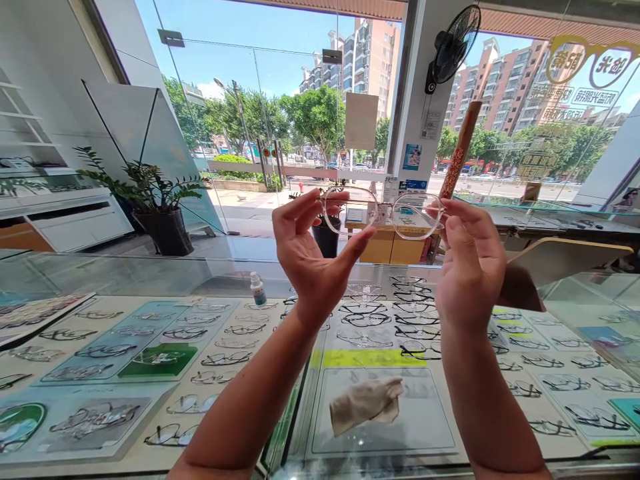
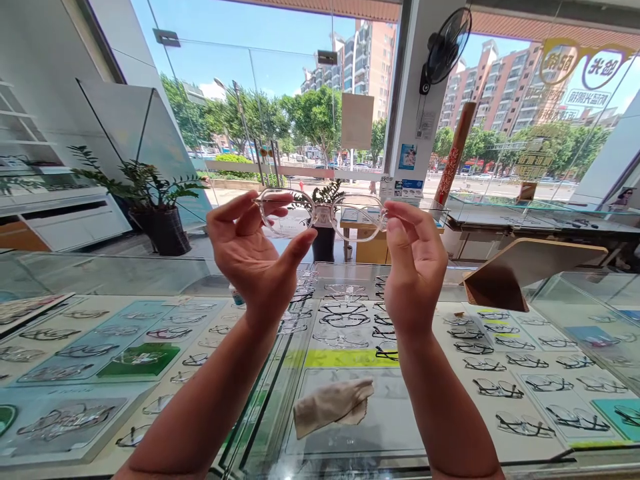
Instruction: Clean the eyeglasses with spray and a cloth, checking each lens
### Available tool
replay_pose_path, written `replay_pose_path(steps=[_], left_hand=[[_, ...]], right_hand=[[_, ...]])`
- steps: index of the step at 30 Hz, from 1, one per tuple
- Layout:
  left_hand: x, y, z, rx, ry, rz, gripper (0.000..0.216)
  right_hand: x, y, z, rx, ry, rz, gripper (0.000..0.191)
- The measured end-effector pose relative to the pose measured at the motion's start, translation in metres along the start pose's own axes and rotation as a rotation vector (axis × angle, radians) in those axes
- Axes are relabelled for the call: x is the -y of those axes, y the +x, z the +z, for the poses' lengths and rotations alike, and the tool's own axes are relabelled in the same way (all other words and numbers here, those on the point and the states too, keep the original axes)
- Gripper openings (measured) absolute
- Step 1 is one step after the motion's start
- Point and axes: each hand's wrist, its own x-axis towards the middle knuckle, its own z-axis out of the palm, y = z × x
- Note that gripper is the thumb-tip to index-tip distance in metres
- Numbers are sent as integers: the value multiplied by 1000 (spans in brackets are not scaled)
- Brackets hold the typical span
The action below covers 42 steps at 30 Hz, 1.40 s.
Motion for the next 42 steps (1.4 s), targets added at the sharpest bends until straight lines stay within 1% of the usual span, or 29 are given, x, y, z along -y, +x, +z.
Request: replay_pose_path(steps=[3, 7, 11, 14, 17, 24, 28, 32, 37, 39, 42], left_hand=[[-1, -1, 0, 0, -9, 19, 70], [-2, -2, 1, 4, -41, 49, 69], [-3, -4, 2, 8, -32, 38, 69], [-3, -5, 2, 17, -6, 10, 69], [-1, -5, 1, 23, -8, 7, 69], [1, -6, 2, 32, -21, 14, 70], [1, -7, 1, 22, -15, 22, 69], [-1, -9, 1, -5, 32, 20, 71], [-4, -12, 2, -28, 116, -50, 70], [-5, -12, 3, -38, 119, -77, 69], [-7, -12, 4, -49, 119, -112, 68]], right_hand=[[-4, 5, -4, 40, 68, 75, 18], [-6, 11, -9, 80, 227, 186, 15], [-5, 14, -12, 118, 326, 278, 18], [-5, 14, -12, 147, 339, 334, 21], [-4, 14, -12, 147, 377, 362, 20], [-7, 13, -12, 163, 366, 359, 19], [-11, 14, -11, 162, 388, 385, 19], [-16, 15, -9, 168, 438, 477, 22], [-21, 17, -6, 156, 481, 634, 28], [-23, 17, -6, 163, 493, 656, 29], [-25, 18, -6, 201, 496, 639, 30]])
